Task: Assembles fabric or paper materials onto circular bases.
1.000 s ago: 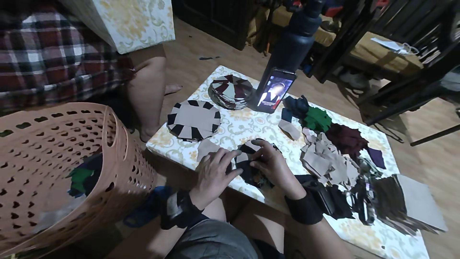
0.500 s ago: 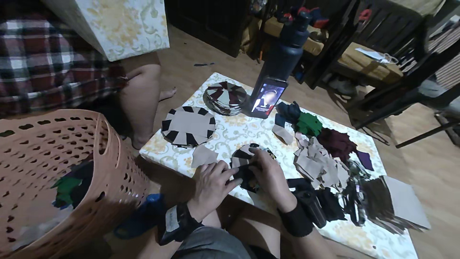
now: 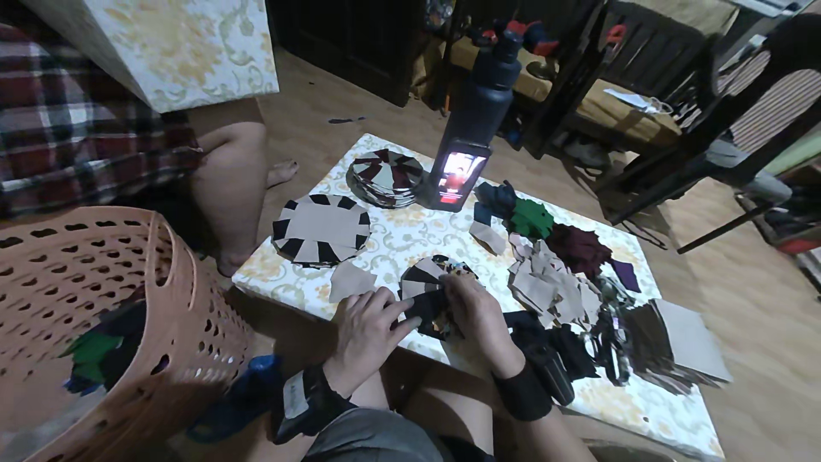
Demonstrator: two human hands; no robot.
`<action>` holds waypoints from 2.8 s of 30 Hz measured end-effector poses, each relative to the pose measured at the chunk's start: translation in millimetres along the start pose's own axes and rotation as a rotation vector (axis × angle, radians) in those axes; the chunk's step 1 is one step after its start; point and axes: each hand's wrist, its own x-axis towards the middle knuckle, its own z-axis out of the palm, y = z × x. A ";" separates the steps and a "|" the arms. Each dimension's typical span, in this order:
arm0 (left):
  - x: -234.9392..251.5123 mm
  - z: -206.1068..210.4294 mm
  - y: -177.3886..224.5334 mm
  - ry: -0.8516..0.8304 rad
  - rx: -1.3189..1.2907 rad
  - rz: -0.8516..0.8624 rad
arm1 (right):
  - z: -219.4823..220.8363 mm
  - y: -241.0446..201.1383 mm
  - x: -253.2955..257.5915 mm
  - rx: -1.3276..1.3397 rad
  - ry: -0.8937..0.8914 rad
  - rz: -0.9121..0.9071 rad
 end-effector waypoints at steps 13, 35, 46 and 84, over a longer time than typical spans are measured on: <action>10.5 -52.3 -27.9 0.311 -0.880 -0.392 | 32.2 -1.5 13.0 -0.263 -0.273 -0.196; -38.0 -56.7 -28.4 -0.364 -1.073 -0.606 | 58.6 -64.5 -2.1 0.090 0.209 -0.207; -3.6 -51.5 -1.3 -0.204 -1.391 -0.713 | 36.5 -47.3 -34.1 0.257 0.400 -0.357; 45.4 -17.0 -0.8 -0.144 -0.274 -0.209 | -2.5 6.6 24.9 0.405 -0.208 0.136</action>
